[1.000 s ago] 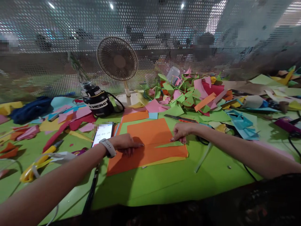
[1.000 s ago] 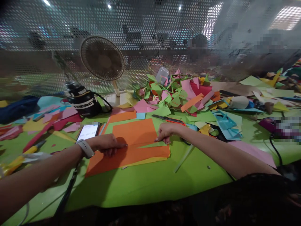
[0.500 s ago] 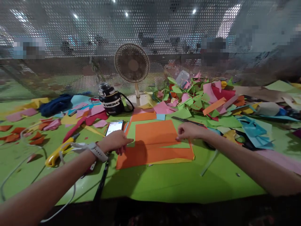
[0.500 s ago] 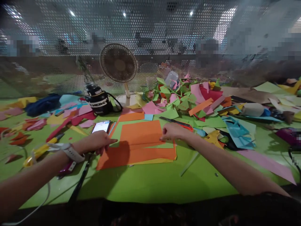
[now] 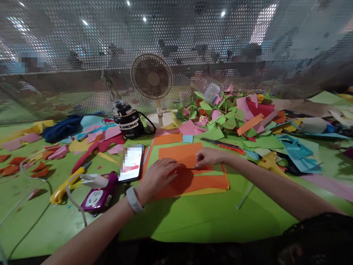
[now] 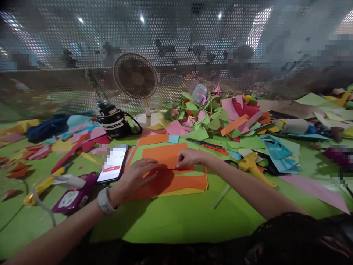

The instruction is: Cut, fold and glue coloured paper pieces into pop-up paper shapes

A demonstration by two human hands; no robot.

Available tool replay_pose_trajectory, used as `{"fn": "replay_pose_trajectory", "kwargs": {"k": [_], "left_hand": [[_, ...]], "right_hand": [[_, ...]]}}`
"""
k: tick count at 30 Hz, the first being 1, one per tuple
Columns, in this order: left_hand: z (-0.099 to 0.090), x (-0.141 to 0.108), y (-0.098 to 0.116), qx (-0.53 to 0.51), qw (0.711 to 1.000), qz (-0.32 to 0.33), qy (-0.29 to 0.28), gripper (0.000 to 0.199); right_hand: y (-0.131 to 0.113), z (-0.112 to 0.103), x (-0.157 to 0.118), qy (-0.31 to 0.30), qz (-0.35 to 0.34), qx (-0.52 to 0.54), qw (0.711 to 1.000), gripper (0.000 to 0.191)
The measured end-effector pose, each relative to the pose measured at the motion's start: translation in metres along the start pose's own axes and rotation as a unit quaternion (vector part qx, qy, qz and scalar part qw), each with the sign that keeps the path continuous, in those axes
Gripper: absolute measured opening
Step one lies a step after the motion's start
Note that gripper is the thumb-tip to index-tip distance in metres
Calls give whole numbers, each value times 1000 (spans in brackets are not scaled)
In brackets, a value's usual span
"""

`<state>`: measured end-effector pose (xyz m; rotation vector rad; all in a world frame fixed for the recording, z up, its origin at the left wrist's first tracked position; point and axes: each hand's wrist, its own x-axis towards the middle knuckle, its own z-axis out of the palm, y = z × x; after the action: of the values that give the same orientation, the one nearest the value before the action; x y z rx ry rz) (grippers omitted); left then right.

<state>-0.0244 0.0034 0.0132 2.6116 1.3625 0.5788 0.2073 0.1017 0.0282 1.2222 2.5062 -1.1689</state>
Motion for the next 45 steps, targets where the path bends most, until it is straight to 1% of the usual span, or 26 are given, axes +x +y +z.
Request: {"fn": "replay_pose_trajectory", "kwargs": {"k": [2, 4, 6, 8, 9, 11, 13, 15, 17, 18, 21, 25, 29, 32, 34, 36, 38, 40, 41, 43, 45], "left_hand": [[3, 4, 0, 41, 999, 30, -4, 29], [5, 8, 1, 82, 995, 46, -17, 25], [7, 11, 0, 119, 991, 58, -30, 20], [9, 12, -1, 151, 986, 59, -31, 17], [11, 12, -2, 164, 985, 54, -27, 18], [13, 10, -3, 179, 983, 40, -16, 19], [15, 9, -3, 175, 984, 27, -13, 18], [15, 7, -3, 157, 987, 16, -12, 17], [15, 6, -4, 129, 992, 7, -10, 17], [15, 5, -4, 112, 994, 3, -9, 17], [15, 2, -5, 61, 998, -7, 1, 18], [16, -3, -7, 12, 999, -17, 32, 21], [17, -3, -10, -31, 997, -39, 51, 19], [14, -2, -12, -56, 993, -89, 55, 17], [11, 0, -12, -73, 988, -131, 41, 17], [9, 1, -8, -59, 984, -165, 22, 19], [9, 2, 0, -5, 983, -181, 13, 20], [14, 1, 9, 51, 984, -170, 16, 23], [18, -1, 14, 67, 986, -150, 17, 29], [27, -3, 22, 83, 993, -87, 6, 40], [36, -5, 27, 101, 994, -51, -12, 40]], "right_hand": [[4, -5, 4, -26, -19, 28, 999, 26], [7, -9, 8, -44, -30, 40, 998, 25], [7, -10, 10, -49, -33, 34, 998, 24], [5, -8, 9, -40, -32, 28, 998, 22], [2, -5, 7, -22, -34, 20, 999, 22], [-3, 3, 1, 48, -64, -25, 996, 27], [-8, 14, -6, 133, -116, -103, 979, 30], [-11, 25, -11, 182, -149, -177, 956, 21], [-13, 33, -14, 195, -149, -226, 943, 10], [-13, 35, -14, 199, -148, -242, 938, 9], [-10, 40, -15, 208, -155, -258, 931, 12], [-5, 45, -16, 230, -170, -240, 927, 13], [1, 47, -15, 240, -162, -227, 930, 14], [2, 46, -15, 235, -145, -183, 944, 16], [0, 43, -14, 232, -122, -141, 955, 16], [-3, 41, -14, 229, -91, -111, 963, 13], [-7, 40, -13, 228, -62, -98, 967, 11], [-10, 39, -12, 230, -46, -94, 968, 11], [-11, 39, -12, 230, -42, -91, 968, 11], [-12, 40, -11, 229, -37, -87, 969, 11], [-12, 41, -11, 229, -27, -91, 969, 11]]}}
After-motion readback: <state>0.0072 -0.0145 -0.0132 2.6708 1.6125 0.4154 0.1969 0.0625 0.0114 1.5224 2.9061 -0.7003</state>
